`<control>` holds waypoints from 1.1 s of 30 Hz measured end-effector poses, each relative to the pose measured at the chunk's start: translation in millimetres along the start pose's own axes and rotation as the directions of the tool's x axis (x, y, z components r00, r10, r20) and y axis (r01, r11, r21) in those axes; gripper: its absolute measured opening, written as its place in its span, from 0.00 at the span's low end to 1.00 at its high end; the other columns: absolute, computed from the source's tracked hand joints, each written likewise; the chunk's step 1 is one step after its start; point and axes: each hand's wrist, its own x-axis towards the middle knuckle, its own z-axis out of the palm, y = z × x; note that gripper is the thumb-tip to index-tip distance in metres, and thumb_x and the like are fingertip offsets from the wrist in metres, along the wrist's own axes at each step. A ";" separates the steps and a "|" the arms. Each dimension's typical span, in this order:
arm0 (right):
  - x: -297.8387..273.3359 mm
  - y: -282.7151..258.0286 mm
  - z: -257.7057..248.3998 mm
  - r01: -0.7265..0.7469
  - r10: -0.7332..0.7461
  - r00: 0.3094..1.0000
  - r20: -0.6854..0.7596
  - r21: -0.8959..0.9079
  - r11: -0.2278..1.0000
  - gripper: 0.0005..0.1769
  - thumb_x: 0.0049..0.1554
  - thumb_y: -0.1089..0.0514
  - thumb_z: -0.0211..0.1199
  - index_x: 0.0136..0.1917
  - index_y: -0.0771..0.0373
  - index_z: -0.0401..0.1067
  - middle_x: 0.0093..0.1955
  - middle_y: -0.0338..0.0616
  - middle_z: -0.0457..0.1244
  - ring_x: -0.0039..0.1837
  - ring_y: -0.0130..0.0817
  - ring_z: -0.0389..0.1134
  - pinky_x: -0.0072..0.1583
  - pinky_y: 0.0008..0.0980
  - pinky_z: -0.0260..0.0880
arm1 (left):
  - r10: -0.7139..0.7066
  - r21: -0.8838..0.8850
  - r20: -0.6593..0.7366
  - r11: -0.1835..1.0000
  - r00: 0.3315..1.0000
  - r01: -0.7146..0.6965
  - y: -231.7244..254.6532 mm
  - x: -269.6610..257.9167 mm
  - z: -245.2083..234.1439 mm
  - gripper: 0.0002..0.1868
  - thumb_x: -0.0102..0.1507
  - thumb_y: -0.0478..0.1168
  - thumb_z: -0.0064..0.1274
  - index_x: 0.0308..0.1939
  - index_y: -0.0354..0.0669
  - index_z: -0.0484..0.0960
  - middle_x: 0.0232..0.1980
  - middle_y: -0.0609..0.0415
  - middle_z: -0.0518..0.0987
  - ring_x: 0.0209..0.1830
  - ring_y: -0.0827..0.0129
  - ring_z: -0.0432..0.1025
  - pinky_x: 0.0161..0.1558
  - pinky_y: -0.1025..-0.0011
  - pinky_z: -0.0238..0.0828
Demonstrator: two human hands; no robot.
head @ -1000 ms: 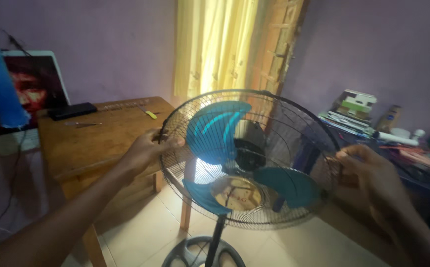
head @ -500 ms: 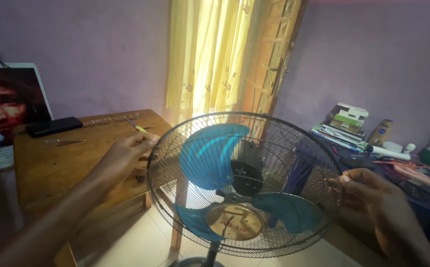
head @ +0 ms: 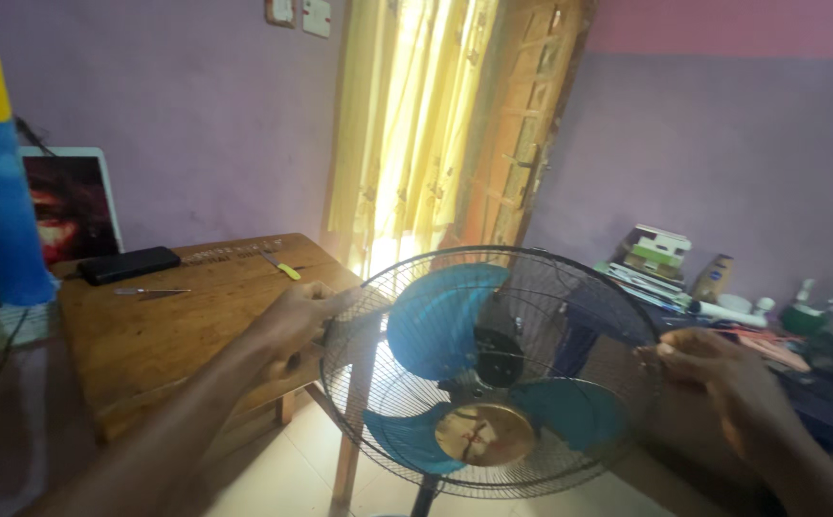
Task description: The person removes the front wire cage of a standing electric fan by hand, then uses a screwdriver to loosen the central nut securing the fan blades. The person continues to unscrew the nut while holding the blades.
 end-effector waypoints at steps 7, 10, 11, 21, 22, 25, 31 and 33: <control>2.4 -1.7 -11.8 -0.089 0.075 0.985 0.154 0.089 0.992 0.16 0.57 0.59 0.60 0.58 0.66 0.73 0.53 0.52 0.71 0.52 0.44 0.69 0.57 0.45 0.66 | 0.030 0.003 0.042 1.000 0.999 -0.030 1.1 13.7 -7.9 0.27 0.63 0.61 0.52 0.50 0.41 0.76 0.48 0.45 0.74 0.37 0.62 0.68 0.39 0.59 0.66; -3.1 -10.8 -17.8 -0.109 0.073 0.969 0.236 0.143 0.984 0.12 0.57 0.59 0.59 0.53 0.65 0.72 0.51 0.47 0.71 0.52 0.41 0.71 0.57 0.45 0.71 | -0.016 -0.084 0.071 0.996 0.997 0.022 4.7 14.7 -5.9 0.24 0.63 0.57 0.51 0.51 0.44 0.75 0.54 0.43 0.76 0.45 0.56 0.69 0.45 0.54 0.65; -5.1 -16.7 -20.0 -0.111 0.079 0.963 0.256 0.114 0.987 0.11 0.56 0.58 0.58 0.51 0.65 0.72 0.50 0.46 0.73 0.51 0.41 0.73 0.57 0.45 0.73 | 0.011 -0.085 0.085 0.996 0.996 -0.003 6.7 15.3 -6.3 0.23 0.63 0.56 0.50 0.52 0.44 0.75 0.55 0.43 0.77 0.50 0.58 0.71 0.50 0.54 0.68; -2.8 -34.2 -17.1 -0.143 0.155 0.955 0.254 -0.065 0.988 0.12 0.56 0.55 0.55 0.45 0.66 0.73 0.35 0.52 0.66 0.35 0.46 0.74 0.42 0.46 0.81 | 0.037 0.005 0.068 0.999 0.997 -0.037 9.1 32.2 0.6 0.24 0.67 0.59 0.49 0.52 0.41 0.75 0.61 0.40 0.77 0.67 0.50 0.69 0.64 0.44 0.68; -3.4 -34.5 -15.8 -0.138 0.151 0.956 0.253 -0.068 0.988 0.13 0.57 0.54 0.55 0.45 0.67 0.72 0.35 0.52 0.67 0.35 0.45 0.74 0.43 0.46 0.81 | 0.031 0.010 0.065 0.999 0.997 -0.032 9.1 31.9 0.0 0.25 0.68 0.59 0.48 0.52 0.41 0.75 0.61 0.39 0.77 0.67 0.50 0.69 0.64 0.44 0.67; -6.5 -39.2 -11.4 -0.140 0.151 0.958 0.245 -0.065 0.988 0.15 0.57 0.53 0.57 0.43 0.69 0.71 0.35 0.52 0.68 0.35 0.44 0.74 0.44 0.47 0.82 | 0.016 -0.005 0.064 1.000 0.998 -0.015 10.0 31.9 -0.6 0.25 0.68 0.60 0.47 0.52 0.41 0.75 0.61 0.38 0.77 0.67 0.48 0.69 0.65 0.42 0.66; -12.1 -57.2 -10.3 -0.264 0.285 0.941 0.182 -0.134 0.955 0.19 0.57 0.55 0.58 0.37 0.77 0.73 0.31 0.60 0.68 0.34 0.53 0.75 0.42 0.52 0.81 | 0.000 0.016 0.043 1.000 0.999 -0.001 5.3 33.6 0.2 0.24 0.69 0.60 0.45 0.49 0.41 0.74 0.60 0.38 0.77 0.66 0.46 0.69 0.65 0.38 0.65; -10.6 -64.0 -10.6 -0.260 0.303 0.933 0.195 -0.220 0.940 0.19 0.57 0.57 0.58 0.36 0.79 0.74 0.32 0.62 0.69 0.34 0.55 0.75 0.40 0.52 0.77 | 0.022 0.048 0.034 0.999 0.999 -0.024 4.4 38.6 -0.4 0.25 0.70 0.60 0.45 0.47 0.40 0.73 0.60 0.39 0.77 0.67 0.50 0.68 0.64 0.38 0.64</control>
